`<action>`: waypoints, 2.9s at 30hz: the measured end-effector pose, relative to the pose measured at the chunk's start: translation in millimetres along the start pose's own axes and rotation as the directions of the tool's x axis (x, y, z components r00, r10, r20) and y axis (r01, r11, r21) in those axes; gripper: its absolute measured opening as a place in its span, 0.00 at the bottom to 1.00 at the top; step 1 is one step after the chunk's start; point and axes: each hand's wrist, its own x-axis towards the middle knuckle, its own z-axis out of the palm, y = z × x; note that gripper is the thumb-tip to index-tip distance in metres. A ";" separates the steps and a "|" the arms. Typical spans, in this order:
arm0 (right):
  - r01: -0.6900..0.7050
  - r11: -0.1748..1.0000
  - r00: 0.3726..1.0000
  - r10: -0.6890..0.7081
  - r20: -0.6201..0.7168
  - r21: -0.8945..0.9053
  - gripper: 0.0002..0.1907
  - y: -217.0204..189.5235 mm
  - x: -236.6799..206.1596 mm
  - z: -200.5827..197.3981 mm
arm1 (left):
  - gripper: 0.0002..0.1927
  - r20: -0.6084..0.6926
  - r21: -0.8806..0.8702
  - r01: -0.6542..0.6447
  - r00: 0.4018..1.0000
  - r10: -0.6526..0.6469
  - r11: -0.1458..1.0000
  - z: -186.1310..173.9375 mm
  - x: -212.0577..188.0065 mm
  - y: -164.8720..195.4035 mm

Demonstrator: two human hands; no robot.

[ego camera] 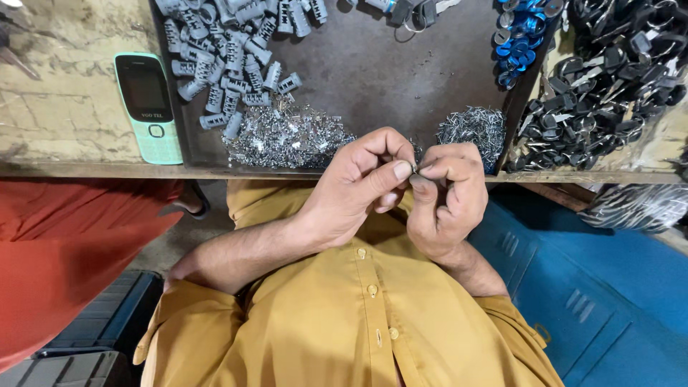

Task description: The person sits at a workbench and assembles small lock components by hand, picking gray lock bodies and blue caps from a tray, fitting the parts together with both hands, and placing finished assemblies aside among piles of parts and keys.

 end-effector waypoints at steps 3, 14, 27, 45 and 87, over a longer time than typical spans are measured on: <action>0.008 1.000 1.000 -0.008 0.003 0.001 0.07 -0.7 -0.7 -0.3 | 0.04 0.020 -0.022 -0.005 1.000 0.006 1.000 -1.4 -0.4 -1.1; -0.056 0.992 0.998 0.052 0.031 0.118 0.10 3.4 0.0 -2.4 | 0.04 0.056 0.042 -0.041 0.998 0.039 0.998 -7.9 0.6 1.5; -0.097 0.948 0.995 0.103 -0.003 0.304 0.09 7.7 2.3 5.7 | 0.02 0.078 0.069 -0.054 0.996 0.049 0.996 -13.7 4.7 5.7; -0.380 0.652 0.917 0.361 0.172 0.656 0.11 17.6 10.9 15.1 | 0.02 0.110 0.068 -0.032 0.994 0.025 0.997 -27.7 6.1 22.0; -0.177 0.975 0.950 0.133 0.284 0.134 0.11 -23.0 48.2 24.2 | 0.09 0.044 0.126 -0.171 0.985 0.167 0.977 -48.5 -28.6 46.5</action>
